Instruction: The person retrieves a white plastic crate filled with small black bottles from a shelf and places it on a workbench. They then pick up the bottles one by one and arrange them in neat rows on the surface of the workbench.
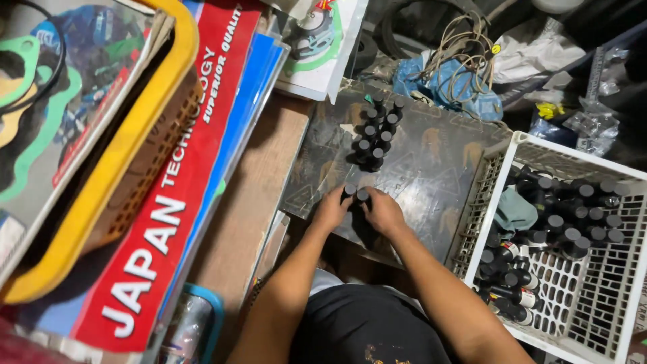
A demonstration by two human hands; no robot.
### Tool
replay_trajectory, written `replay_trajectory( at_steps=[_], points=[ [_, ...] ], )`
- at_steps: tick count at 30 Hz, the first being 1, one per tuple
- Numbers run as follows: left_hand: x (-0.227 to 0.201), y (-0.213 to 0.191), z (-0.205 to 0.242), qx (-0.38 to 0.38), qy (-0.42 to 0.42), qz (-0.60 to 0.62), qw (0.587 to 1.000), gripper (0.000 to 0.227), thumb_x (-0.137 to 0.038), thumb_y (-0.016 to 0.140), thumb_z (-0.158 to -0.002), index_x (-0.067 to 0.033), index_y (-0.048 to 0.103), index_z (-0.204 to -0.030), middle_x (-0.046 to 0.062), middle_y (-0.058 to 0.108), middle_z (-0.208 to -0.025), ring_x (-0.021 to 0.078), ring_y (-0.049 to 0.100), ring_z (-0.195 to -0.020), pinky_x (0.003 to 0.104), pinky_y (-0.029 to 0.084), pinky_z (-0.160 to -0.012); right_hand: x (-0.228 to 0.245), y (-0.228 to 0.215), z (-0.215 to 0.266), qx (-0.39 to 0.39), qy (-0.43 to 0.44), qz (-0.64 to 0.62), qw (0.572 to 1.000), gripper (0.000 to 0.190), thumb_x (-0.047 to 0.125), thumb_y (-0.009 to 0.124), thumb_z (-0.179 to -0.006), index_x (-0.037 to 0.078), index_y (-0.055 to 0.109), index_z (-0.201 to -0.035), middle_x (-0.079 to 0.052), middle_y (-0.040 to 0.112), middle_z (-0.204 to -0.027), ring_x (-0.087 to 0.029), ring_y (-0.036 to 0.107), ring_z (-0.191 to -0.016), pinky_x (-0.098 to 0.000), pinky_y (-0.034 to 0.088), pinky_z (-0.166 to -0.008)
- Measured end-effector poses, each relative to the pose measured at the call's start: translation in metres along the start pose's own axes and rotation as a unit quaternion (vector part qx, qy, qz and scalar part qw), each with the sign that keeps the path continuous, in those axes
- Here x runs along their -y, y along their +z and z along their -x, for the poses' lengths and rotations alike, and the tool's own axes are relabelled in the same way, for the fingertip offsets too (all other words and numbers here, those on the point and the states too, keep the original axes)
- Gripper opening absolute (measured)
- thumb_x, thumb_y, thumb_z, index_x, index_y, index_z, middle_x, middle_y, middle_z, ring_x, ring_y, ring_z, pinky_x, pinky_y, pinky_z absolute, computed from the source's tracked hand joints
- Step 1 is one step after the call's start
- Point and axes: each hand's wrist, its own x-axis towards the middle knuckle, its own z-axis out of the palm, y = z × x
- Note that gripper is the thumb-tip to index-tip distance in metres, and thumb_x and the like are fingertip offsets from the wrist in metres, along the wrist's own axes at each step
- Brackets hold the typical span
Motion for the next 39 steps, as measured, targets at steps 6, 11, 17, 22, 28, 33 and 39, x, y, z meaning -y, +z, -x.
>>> replay_trajectory(
  at_steps=[6, 11, 17, 22, 28, 33, 39],
  points=[
    [0.043, 0.014, -0.009, 0.043, -0.029, -0.059, 0.997, 0.056, -0.015, 0.072, -0.094, -0.0123, 0.054, -0.147, 0.020, 0.062, -0.140, 0.0384, 0.057, -0.133, 0.050, 0.046, -0.114, -0.023, 0.025, 0.001, 0.000, -0.005, -0.085, 0.996, 0.055, 0.018, 0.074, -0.089, 0.005, 0.058, -0.140, -0.025, 0.063, -0.133, -0.047, 0.065, -0.119, -0.0542, 0.057, -0.099],
    [0.031, 0.020, -0.017, 0.011, -0.046, -0.113, 0.992, 0.055, -0.023, 0.077, -0.089, -0.0091, 0.060, -0.140, 0.022, 0.066, -0.133, 0.0399, 0.060, -0.128, 0.050, 0.050, -0.109, -0.017, 0.020, 0.000, -0.010, 0.008, -0.074, 0.997, 0.058, 0.019, 0.075, -0.089, 0.006, 0.056, -0.142, -0.024, 0.055, -0.138, -0.050, 0.062, -0.119, -0.0576, 0.056, -0.100],
    [0.049, 0.033, -0.074, 0.002, -0.108, -0.081, 0.991, 0.053, -0.023, 0.077, -0.089, -0.0042, 0.060, -0.135, 0.021, 0.066, -0.132, 0.0393, 0.062, -0.127, 0.052, 0.050, -0.109, -0.028, 0.019, -0.031, -0.027, 0.021, -0.053, 0.998, 0.060, 0.025, 0.078, -0.088, 0.007, 0.057, -0.141, -0.023, 0.056, -0.135, -0.050, 0.065, -0.116, -0.0562, 0.058, -0.098],
    [0.022, 0.011, -0.101, 0.004, -0.092, -0.118, 0.989, 0.043, -0.021, 0.080, -0.086, -0.0005, 0.066, -0.121, 0.023, 0.072, -0.117, 0.0428, 0.067, -0.116, 0.052, 0.056, -0.099, -0.023, 0.009, -0.055, -0.045, 0.045, -0.056, 0.996, 0.059, 0.025, 0.079, -0.088, 0.005, 0.059, -0.138, -0.022, 0.057, -0.136, -0.048, 0.066, -0.115, -0.0546, 0.058, -0.097],
    [0.003, 0.001, -0.103, 0.014, -0.086, -0.134, 0.987, 0.034, -0.022, 0.079, -0.087, -0.0008, 0.072, -0.112, 0.024, 0.074, -0.111, 0.0429, 0.069, -0.112, 0.055, 0.058, -0.094, -0.016, -0.002, -0.057, -0.039, 0.069, -0.060, 0.995, 0.059, 0.025, 0.079, -0.088, 0.001, 0.060, -0.138, -0.025, 0.058, -0.137, -0.047, 0.064, -0.120, -0.0556, 0.057, -0.098],
    [-0.035, -0.011, -0.080, 0.021, -0.133, -0.167, 0.977, 0.028, -0.025, 0.072, -0.093, -0.0015, 0.074, -0.110, 0.022, 0.075, -0.108, 0.0409, 0.070, -0.112, 0.052, 0.058, -0.095, -0.027, 0.002, -0.054, -0.030, 0.096, -0.086, 0.991, 0.064, 0.024, 0.084, -0.085, -0.001, 0.059, -0.138, -0.024, 0.061, -0.133, -0.044, 0.065, -0.120, -0.0523, 0.057, -0.098],
    [-0.020, 0.026, -0.034, 0.024, -0.114, -0.227, 0.967, 0.041, -0.045, 0.064, -0.093, -0.0071, 0.079, -0.091, 0.018, 0.078, -0.087, 0.0385, 0.076, -0.095, 0.052, 0.061, -0.081, -0.060, -0.015, -0.001, -0.060, 0.100, -0.216, 0.970, 0.050, 0.017, 0.081, -0.083, 0.001, 0.069, -0.129, -0.025, 0.072, -0.119, -0.044, 0.067, -0.116, -0.0511, 0.058, -0.096]
  ],
)
